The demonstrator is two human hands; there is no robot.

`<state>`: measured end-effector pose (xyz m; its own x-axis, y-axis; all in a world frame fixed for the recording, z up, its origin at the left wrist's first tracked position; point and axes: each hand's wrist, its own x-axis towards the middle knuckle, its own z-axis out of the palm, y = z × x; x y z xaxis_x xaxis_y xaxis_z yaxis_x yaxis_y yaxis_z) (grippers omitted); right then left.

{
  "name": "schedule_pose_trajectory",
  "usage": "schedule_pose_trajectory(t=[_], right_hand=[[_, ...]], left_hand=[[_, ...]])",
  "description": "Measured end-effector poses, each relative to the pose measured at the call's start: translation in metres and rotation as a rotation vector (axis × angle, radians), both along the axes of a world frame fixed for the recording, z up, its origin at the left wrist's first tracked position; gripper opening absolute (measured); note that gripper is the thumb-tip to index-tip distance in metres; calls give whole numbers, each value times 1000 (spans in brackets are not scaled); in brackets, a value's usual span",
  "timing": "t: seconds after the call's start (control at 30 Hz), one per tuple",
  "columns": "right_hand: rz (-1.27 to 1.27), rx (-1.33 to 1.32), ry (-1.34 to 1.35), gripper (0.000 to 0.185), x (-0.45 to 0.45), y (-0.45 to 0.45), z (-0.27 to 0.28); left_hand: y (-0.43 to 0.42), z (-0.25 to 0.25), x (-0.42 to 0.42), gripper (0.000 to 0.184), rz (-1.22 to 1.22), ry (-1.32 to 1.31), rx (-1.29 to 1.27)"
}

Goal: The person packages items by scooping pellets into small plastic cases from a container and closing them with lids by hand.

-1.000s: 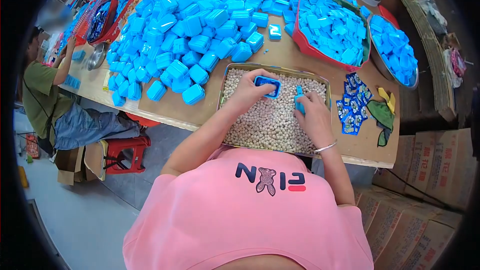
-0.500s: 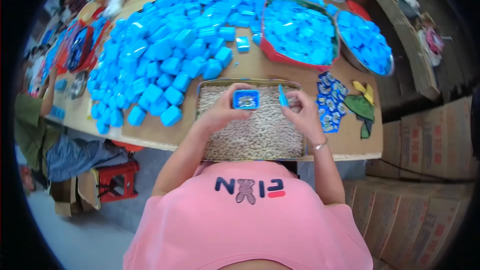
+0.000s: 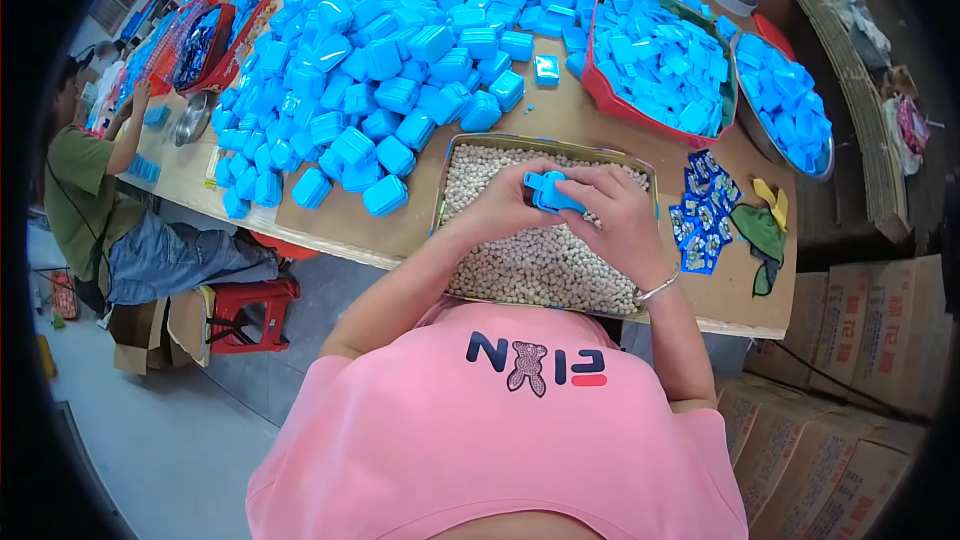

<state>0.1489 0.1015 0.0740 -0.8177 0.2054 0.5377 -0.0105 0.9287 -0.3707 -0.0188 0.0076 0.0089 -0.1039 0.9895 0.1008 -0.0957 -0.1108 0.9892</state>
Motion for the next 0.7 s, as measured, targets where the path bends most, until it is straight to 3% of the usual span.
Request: schedule_pose_trajectory(t=[0.3,0.6,0.67,0.7], right_hand=[[5,113,-13,39,2,-5,-2],[35,3,28,43,5,-2,-9],[-23,-236,103,42,3,-6,-12],[-28,-234,109,42,2,-6,-18]], left_hand=[[-2,5,-2,49,1,141,11],[-11,18,-6,50,-134,-197,-143],[-9,19,-3,49,-88,-235,-145],[-8,19,-2,48,-103,-201,-82]])
